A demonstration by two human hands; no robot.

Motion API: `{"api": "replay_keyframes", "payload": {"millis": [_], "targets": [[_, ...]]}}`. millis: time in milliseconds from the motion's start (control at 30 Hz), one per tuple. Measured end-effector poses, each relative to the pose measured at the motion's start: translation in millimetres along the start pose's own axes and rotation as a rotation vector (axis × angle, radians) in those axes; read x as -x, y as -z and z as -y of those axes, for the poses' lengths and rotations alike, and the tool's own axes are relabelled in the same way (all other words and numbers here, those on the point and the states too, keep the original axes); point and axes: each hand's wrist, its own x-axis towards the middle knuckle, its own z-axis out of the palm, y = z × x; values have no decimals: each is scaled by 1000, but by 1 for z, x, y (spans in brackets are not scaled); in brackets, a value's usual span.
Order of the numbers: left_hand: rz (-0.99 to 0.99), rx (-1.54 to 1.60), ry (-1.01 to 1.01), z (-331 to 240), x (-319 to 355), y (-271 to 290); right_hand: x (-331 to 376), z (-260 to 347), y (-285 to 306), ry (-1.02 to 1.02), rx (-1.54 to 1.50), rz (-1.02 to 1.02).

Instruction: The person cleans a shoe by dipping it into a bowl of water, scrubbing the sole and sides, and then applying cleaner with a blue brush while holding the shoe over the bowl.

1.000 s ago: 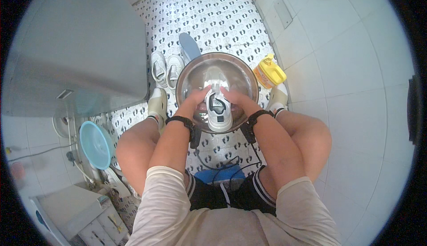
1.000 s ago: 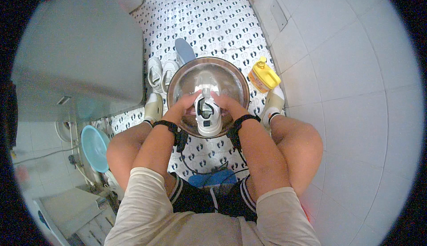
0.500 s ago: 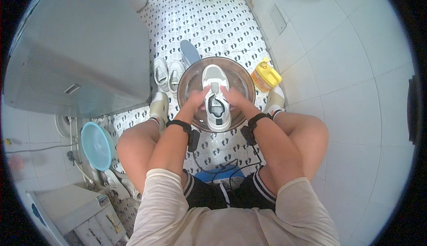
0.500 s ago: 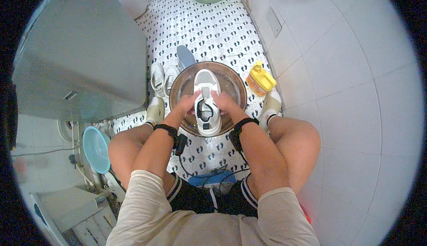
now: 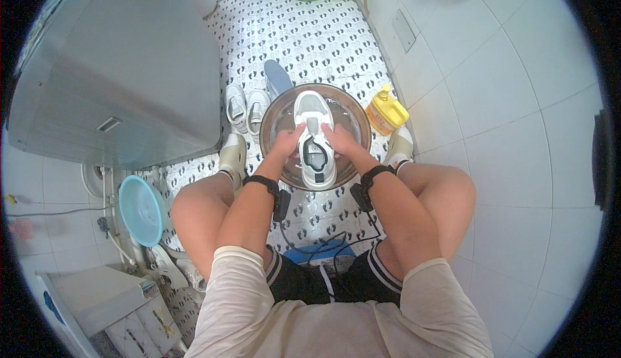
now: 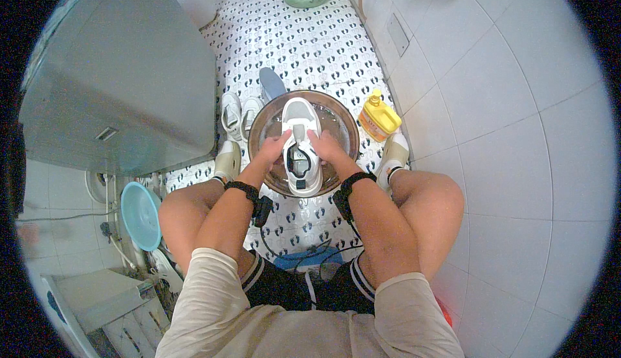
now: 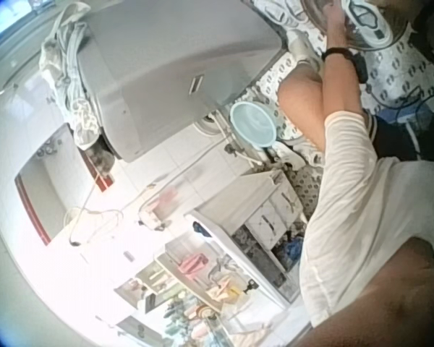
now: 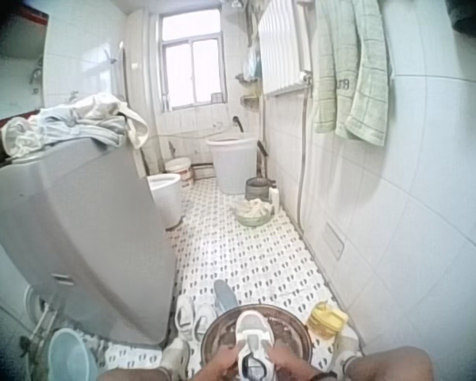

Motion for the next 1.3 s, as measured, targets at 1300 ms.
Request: {"api": "replay_keyframes", "payload": {"millis": [1300], "targets": [[25,-110,215,7,-16,0,-32,-30,-13,-181,47,267]]}}
